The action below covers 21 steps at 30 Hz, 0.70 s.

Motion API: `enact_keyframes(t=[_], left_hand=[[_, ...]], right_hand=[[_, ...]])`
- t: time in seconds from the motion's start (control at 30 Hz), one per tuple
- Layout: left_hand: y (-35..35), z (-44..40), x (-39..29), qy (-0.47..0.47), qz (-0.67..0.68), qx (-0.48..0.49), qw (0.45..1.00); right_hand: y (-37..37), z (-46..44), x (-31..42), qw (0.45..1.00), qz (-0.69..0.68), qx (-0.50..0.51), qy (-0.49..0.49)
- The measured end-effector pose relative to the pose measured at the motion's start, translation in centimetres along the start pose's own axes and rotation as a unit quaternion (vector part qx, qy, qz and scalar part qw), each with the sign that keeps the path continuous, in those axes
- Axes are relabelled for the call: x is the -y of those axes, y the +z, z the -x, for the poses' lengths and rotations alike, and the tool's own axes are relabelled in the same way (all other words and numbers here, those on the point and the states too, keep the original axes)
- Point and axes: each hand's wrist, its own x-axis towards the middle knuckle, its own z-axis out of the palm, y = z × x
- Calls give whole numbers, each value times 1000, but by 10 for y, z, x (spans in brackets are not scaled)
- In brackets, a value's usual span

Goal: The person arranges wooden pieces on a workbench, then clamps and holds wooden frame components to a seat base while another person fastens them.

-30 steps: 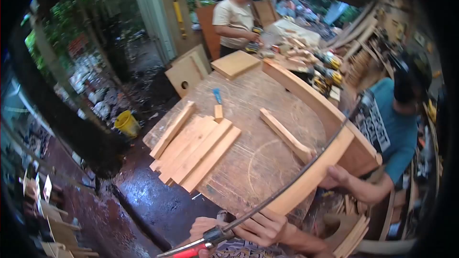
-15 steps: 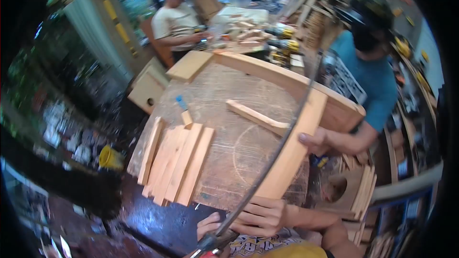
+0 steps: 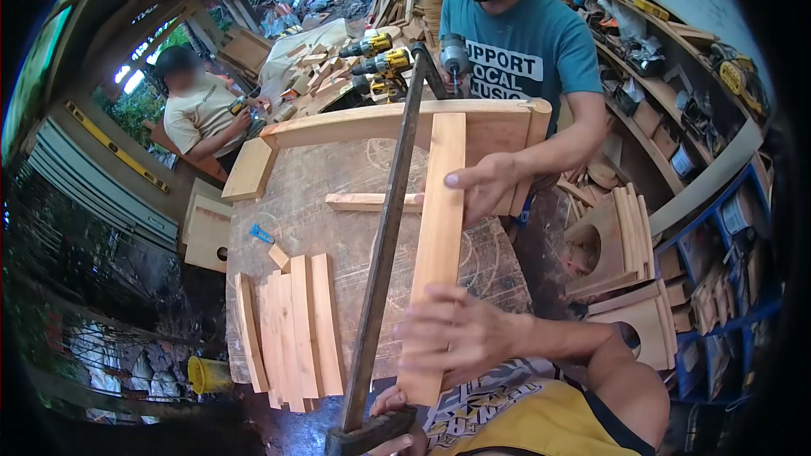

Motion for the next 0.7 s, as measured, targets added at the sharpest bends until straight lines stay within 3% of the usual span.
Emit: enact_keyframes(t=[0.17, 0.23, 0.3, 0.33, 0.37, 0.4, 0.5, 0.57, 0.6, 0.7], left_hand=[[-18, -2, -6, -69, -19, 31, 997], [-9, -16, -2, 120, 102, 93, 983], [-20, -15, 10, 144, 28, 111, 983], [-15, -15, 12, 139, 35, 98, 985], [-7, -16, 10, 129, 47, 81, 987], [2, -18, 7, 118, 65, 60, 989], [37, -28, -11, 92, 131, -12, 987], [58, -33, -21, 97, 194, -63, 974], [39, -35, -18, 89, 171, 24, 981], [34, -27, -16, 93, 110, -18, 989]], right_hand=[[-32, 18, 1, 994, 9, -42, 105], [-19, 38, 7, 942, -2, -188, 278], [-6, 46, 17, 930, -44, -183, 316], [8, 46, 26, 808, -324, -273, 409], [18, 44, 33, 595, -570, -332, 459], [20, 38, 37, 600, -619, -276, 425], [33, -1, 62, 546, -635, -346, 423], [33, -12, 61, 525, -654, -312, 447], [34, -18, 62, 523, -638, -327, 460], [50, -24, 66, 511, -611, -379, 471]])
